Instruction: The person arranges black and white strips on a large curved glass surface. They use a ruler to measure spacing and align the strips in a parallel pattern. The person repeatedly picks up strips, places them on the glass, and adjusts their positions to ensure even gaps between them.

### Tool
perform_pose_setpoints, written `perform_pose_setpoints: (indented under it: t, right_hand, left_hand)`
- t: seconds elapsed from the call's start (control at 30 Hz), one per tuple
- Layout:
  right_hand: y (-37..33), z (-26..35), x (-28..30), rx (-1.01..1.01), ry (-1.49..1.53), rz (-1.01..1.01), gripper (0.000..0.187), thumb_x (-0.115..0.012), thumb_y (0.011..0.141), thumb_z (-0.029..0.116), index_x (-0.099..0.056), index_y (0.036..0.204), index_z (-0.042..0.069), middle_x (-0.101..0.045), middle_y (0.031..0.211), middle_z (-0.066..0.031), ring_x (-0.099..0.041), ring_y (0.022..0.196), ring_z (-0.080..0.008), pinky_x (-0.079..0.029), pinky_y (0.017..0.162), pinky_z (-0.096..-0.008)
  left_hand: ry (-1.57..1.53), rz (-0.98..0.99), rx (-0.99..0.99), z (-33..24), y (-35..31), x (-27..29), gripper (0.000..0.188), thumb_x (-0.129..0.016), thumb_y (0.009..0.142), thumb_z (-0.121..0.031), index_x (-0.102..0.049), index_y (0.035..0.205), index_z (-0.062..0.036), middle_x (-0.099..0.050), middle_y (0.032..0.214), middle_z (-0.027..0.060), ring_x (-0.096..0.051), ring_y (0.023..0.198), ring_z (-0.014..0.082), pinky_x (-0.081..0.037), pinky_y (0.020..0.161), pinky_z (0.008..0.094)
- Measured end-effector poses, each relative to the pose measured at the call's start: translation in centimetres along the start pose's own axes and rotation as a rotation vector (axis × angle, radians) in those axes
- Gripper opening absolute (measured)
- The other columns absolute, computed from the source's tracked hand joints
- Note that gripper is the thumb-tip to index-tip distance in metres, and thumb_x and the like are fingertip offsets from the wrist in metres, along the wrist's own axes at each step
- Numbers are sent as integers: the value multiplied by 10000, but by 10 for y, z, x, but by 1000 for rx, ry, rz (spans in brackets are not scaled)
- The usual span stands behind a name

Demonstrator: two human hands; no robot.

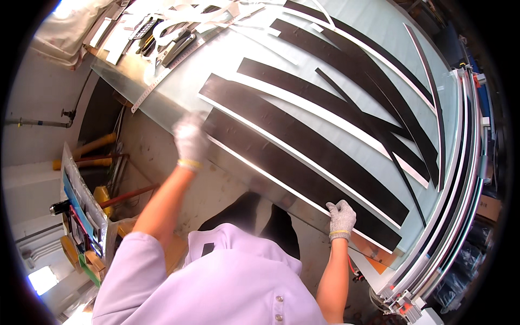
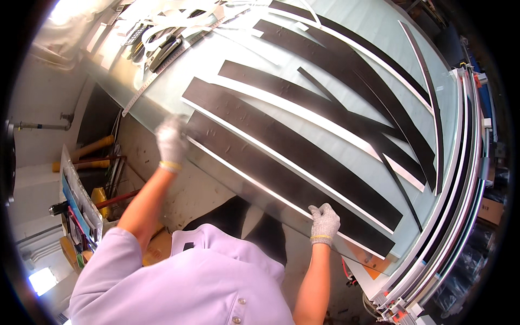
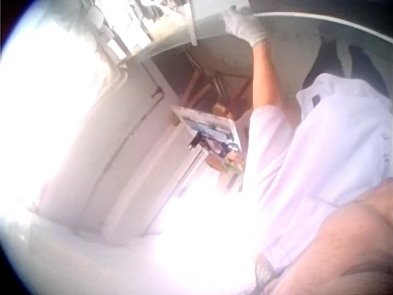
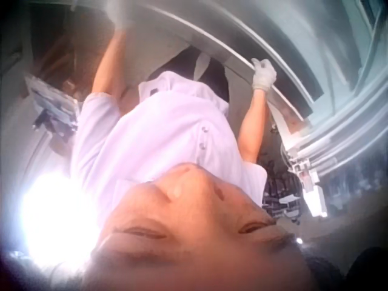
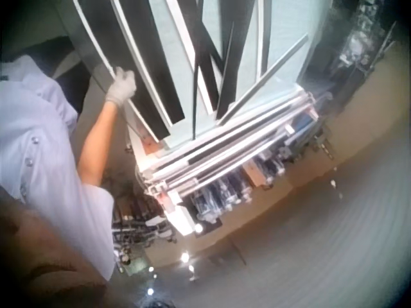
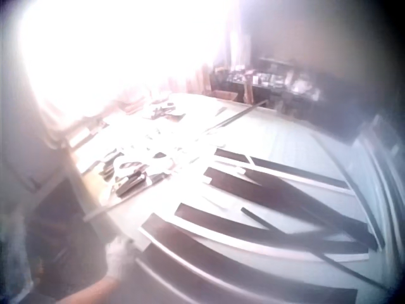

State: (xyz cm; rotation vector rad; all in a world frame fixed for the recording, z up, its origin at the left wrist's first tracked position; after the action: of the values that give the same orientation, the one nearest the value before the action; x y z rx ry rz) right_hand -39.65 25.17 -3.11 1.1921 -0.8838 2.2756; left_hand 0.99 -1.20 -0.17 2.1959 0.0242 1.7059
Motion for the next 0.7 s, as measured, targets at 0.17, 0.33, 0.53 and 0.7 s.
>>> perform_pose_setpoints:
  t: [0.17,0.33,0.53,0.7]
  right_hand:
    - [-2,2,-1,-4,-5,9,416,-850,792,332,-585,733,16,-571,658,-207,-523,628,-403,-479,637,-460]
    - [-7,1,2,-36,19,14,413,-844,802,316,-584,742,0,-592,681,-205,-535,640,-401,-482,642,-460]
    - [-5,-6,-5,-7,-12,38,406,-811,825,374,-613,756,26,-639,723,-191,-621,715,-409,-502,686,-469]
    - [-9,-5,-10,64,-95,-21,398,-771,857,427,-639,790,58,-673,774,-182,-663,775,-411,-517,719,-491]
  left_hand:
    - [-511,598,-784,-181,-128,-16,809,-769,812,-328,-451,1518,-97,-412,1606,136,-373,1498,334,-283,1244,488]
    - [-243,615,-430,-115,-98,-14,931,-787,793,-391,-372,1571,-90,-306,1665,150,-277,1546,339,-222,1262,480]
    - [96,385,-190,-20,-63,-17,935,-702,877,-428,-263,1619,-64,-231,1697,145,-204,1573,312,-143,1277,463]
    - [137,328,-177,-13,-68,-2,804,-654,927,-451,-370,1577,-74,-347,1651,111,-327,1518,297,-236,1234,483]
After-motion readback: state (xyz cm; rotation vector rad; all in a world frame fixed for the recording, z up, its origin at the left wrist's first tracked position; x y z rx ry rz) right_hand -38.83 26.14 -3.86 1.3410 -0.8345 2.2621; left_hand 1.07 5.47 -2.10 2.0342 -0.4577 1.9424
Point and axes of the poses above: each hand's wrist, its own y-axis towards the middle knuckle, its own x-axis out of the back of the hand, z = x × y, the point moved 4 cm from there along y, towards the middle knuckle
